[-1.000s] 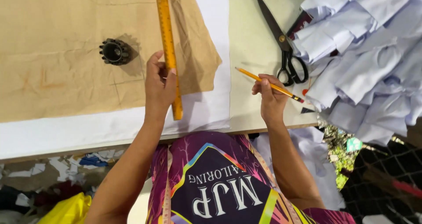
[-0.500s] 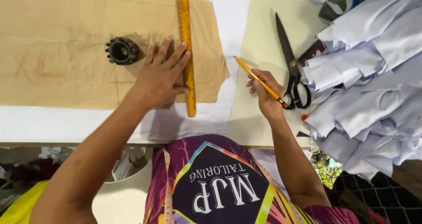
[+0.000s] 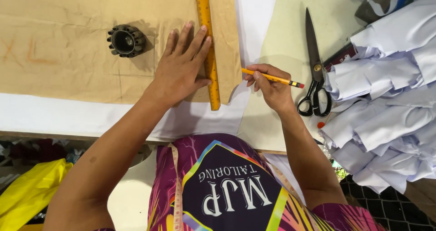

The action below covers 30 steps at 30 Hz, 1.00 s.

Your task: Measuring, marking, and cutting white fabric using a paper pattern, ruler, pencil, and scissors on a cutting table.

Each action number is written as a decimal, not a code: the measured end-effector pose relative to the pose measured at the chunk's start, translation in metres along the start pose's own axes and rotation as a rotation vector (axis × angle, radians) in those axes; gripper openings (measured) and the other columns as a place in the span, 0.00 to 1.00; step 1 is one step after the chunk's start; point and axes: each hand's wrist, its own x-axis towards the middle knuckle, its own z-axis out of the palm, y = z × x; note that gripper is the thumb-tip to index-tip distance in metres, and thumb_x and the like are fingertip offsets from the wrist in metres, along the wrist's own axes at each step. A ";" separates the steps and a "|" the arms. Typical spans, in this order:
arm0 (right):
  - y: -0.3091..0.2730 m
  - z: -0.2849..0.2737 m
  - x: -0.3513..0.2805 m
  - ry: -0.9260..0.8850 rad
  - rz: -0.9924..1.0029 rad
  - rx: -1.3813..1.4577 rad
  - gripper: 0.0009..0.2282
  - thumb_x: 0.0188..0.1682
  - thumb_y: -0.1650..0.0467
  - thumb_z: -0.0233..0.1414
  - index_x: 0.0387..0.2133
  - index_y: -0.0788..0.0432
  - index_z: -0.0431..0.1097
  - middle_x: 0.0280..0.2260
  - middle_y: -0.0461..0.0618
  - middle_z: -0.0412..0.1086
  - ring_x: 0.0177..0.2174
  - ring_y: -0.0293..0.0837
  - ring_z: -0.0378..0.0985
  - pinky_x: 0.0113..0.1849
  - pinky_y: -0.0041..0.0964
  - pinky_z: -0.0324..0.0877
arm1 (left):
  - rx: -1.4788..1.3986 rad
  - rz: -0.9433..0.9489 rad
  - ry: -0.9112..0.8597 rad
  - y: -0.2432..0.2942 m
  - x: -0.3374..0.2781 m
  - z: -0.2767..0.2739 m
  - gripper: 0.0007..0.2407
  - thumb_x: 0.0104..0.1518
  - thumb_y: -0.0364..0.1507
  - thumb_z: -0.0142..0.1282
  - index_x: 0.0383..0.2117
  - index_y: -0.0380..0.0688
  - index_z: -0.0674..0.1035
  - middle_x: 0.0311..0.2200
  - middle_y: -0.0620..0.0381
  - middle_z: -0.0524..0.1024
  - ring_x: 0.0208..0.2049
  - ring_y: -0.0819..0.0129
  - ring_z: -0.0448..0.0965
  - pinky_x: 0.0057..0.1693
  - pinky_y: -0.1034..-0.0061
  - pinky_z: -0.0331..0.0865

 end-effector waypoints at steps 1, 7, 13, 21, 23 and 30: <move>0.001 0.001 0.001 -0.003 0.004 0.002 0.09 0.61 0.74 0.49 0.47 0.70 0.74 0.35 0.64 0.78 0.29 0.49 0.82 0.29 0.29 0.74 | -0.002 -0.004 -0.003 0.001 0.000 0.000 0.45 0.54 0.49 0.67 0.75 0.39 0.57 0.77 0.47 0.48 0.76 0.40 0.38 0.75 0.39 0.37; -0.002 0.009 0.006 -0.009 0.003 -0.018 0.09 0.60 0.73 0.51 0.45 0.69 0.75 0.33 0.62 0.77 0.28 0.47 0.82 0.28 0.28 0.73 | 0.019 -0.002 0.014 0.002 0.001 0.002 0.46 0.54 0.50 0.67 0.75 0.38 0.58 0.77 0.44 0.48 0.76 0.39 0.40 0.75 0.38 0.39; -0.017 0.013 -0.009 -0.051 -0.023 -0.108 0.11 0.61 0.71 0.49 0.43 0.70 0.75 0.30 0.60 0.77 0.29 0.46 0.81 0.29 0.29 0.73 | 0.005 -0.010 0.013 0.002 0.002 0.006 0.45 0.54 0.48 0.67 0.75 0.36 0.58 0.77 0.43 0.48 0.76 0.36 0.41 0.75 0.35 0.36; 0.020 -0.002 0.006 -0.070 0.129 -0.030 0.11 0.62 0.70 0.49 0.40 0.69 0.75 0.27 0.57 0.76 0.25 0.42 0.79 0.24 0.28 0.73 | 0.061 0.014 0.037 0.001 0.003 0.010 0.47 0.52 0.50 0.68 0.75 0.35 0.60 0.76 0.42 0.49 0.75 0.34 0.43 0.73 0.32 0.40; 0.008 0.002 0.037 -0.046 0.098 -0.044 0.11 0.63 0.71 0.49 0.38 0.69 0.75 0.25 0.56 0.75 0.22 0.42 0.78 0.23 0.28 0.73 | 0.051 0.008 0.012 0.003 0.003 0.007 0.46 0.53 0.50 0.67 0.75 0.35 0.59 0.76 0.41 0.48 0.75 0.34 0.42 0.73 0.32 0.39; -0.025 0.010 0.145 0.021 -0.158 -0.157 0.14 0.66 0.70 0.44 0.37 0.68 0.74 0.25 0.54 0.74 0.23 0.40 0.78 0.23 0.27 0.71 | 0.089 0.004 0.023 0.000 0.005 0.012 0.44 0.52 0.51 0.66 0.72 0.36 0.64 0.76 0.43 0.50 0.75 0.35 0.43 0.73 0.31 0.39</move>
